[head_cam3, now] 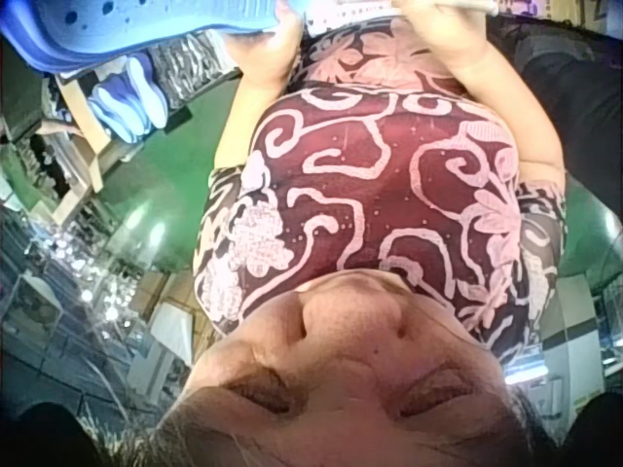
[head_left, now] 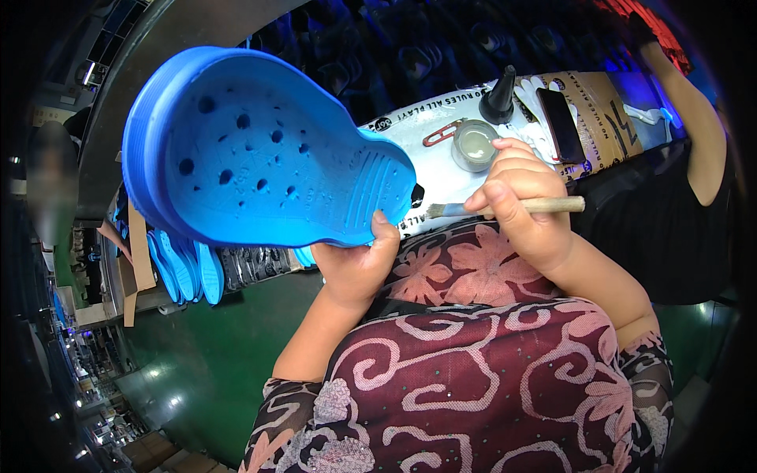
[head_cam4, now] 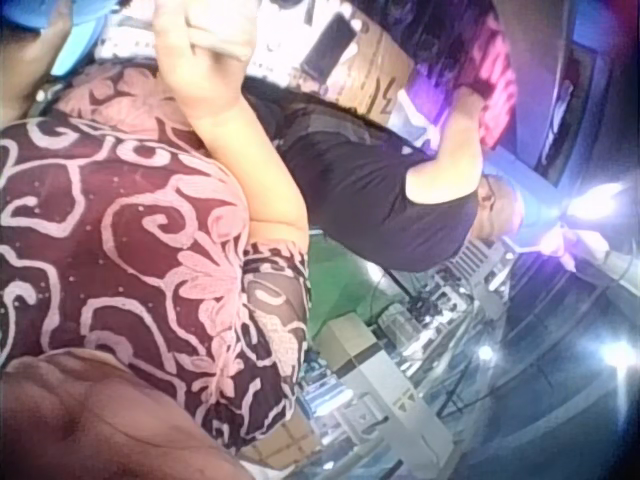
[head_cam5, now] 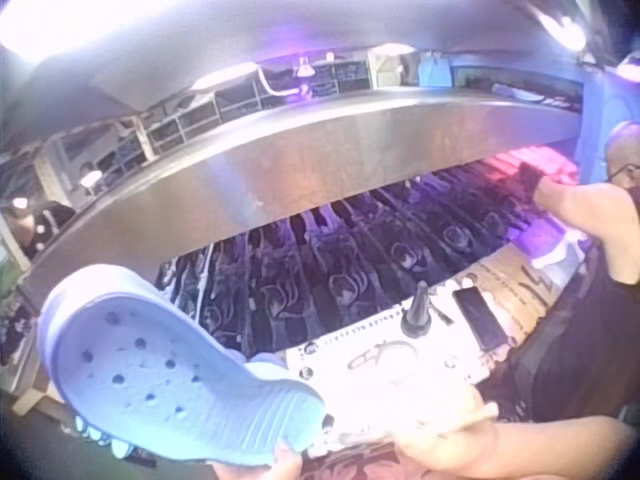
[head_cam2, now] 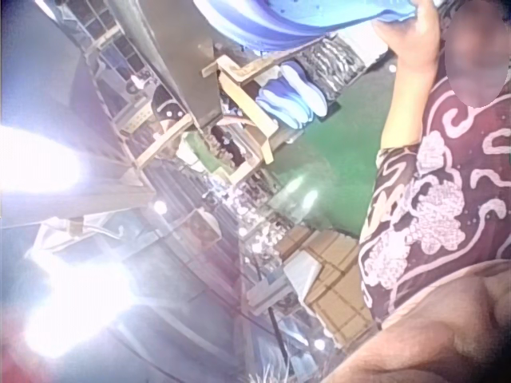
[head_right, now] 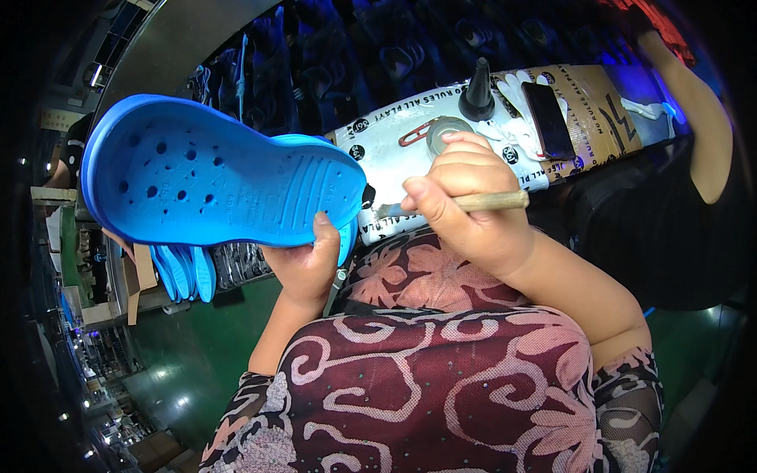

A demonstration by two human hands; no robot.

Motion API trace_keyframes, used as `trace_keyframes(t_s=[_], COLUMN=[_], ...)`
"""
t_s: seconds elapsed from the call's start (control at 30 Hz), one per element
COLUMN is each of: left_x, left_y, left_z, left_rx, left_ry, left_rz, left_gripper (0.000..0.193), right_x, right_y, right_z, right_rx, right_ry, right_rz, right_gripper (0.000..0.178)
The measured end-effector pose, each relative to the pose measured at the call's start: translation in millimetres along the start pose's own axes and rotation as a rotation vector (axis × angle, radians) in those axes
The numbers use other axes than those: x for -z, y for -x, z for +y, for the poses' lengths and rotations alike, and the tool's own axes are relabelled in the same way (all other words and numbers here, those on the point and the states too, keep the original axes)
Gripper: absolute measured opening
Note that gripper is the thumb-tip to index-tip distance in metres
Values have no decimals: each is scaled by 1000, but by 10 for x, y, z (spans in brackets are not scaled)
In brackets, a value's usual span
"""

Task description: The person picks up shoe soles, applies adhesive onto them using a brush, and places the soles onto an upper conveyor belt.

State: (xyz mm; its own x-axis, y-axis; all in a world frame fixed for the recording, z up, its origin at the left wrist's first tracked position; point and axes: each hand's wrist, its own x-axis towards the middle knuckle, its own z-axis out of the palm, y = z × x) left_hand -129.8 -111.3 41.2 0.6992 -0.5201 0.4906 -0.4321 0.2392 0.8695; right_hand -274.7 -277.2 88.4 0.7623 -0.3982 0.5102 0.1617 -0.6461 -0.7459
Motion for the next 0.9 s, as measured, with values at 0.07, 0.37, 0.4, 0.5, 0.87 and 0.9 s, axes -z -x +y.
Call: trace_keyframes(t_s=[0.07,0.37,0.4,0.5,0.87,0.9], left_x=[-19,-25,-24,-46,-7,-197], left_y=[11,-36,-50,-137,-848,-924], left_z=[-3,-3,10,84,973,1040], left_rx=[-31,-87,-37,-1,707,758], left_ry=[2,-113,-83,-17,516,507], left_rz=[8,-85,-82,-58,-732,-788], left_gripper=[42,42,43,45,78,81], right_x=[12,-35,-2,139,663,736], right_y=[0,-30,-39,-55,326,383], right_z=[-10,38,43,36,364,386], right_rx=[-28,129,131,84,-24,-25], right_ry=[-22,199,195,176,156,169], right_rz=[22,25,25,56,337,345], right_gripper=[25,16,16,19,25,25])
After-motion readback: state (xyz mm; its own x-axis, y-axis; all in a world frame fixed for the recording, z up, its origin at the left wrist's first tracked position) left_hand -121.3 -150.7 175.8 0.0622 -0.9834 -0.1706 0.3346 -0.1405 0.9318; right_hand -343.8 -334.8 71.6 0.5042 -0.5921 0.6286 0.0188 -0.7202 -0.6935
